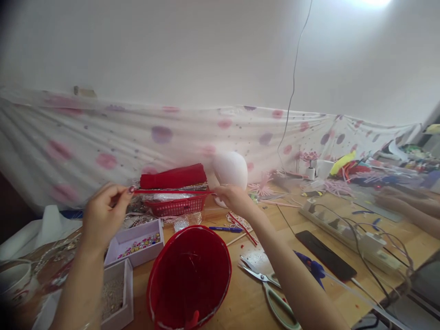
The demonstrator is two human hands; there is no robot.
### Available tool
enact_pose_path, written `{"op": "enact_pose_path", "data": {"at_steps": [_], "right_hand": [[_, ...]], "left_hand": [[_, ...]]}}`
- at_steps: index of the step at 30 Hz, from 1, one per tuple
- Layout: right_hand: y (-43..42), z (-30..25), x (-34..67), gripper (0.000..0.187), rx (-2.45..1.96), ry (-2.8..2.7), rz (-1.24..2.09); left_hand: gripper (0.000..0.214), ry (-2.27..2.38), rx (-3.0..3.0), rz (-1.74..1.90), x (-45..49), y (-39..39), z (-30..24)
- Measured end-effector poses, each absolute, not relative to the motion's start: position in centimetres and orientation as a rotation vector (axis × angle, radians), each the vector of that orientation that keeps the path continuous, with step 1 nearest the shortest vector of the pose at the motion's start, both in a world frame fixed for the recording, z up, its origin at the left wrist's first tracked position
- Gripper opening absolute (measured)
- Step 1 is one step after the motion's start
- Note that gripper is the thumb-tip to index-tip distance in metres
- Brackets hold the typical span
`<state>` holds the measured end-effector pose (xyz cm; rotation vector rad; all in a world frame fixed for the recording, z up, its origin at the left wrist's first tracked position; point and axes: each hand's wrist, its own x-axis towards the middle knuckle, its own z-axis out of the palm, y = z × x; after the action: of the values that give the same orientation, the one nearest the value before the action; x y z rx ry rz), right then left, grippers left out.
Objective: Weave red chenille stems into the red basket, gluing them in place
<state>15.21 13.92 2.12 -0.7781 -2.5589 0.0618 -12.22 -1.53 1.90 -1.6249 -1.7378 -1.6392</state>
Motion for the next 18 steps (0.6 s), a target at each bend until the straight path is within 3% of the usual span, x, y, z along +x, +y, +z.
{"op": "enact_pose_path", "data": {"at_steps": [9, 11, 14, 18], "right_hand": [[17.6, 0.6, 17.3, 0.025, -1.333, -2.462, -0.015], [16.8, 1.4, 17.4, 0.034, -1.381, -2.442, -0.009], [14.2, 3.2, 15.6, 0.052, -1.227, -2.492, 0.043], [11.4, 5.0, 10.7, 0.046, -0.696, -2.692, -0.077]], "left_hand": [[0.026, -1.871, -1.369, -1.862, -13.4, -0.5, 0.9], [0.025, -1.881, -1.431, -1.915, -12.1, 0.4, 0.6], [0.025, -1.877, -1.629, -1.942, -9.6, 1.5, 0.3], [0.025, -1.890, -1.839, -1.954, -6.9, 1.9, 0.2]]}}
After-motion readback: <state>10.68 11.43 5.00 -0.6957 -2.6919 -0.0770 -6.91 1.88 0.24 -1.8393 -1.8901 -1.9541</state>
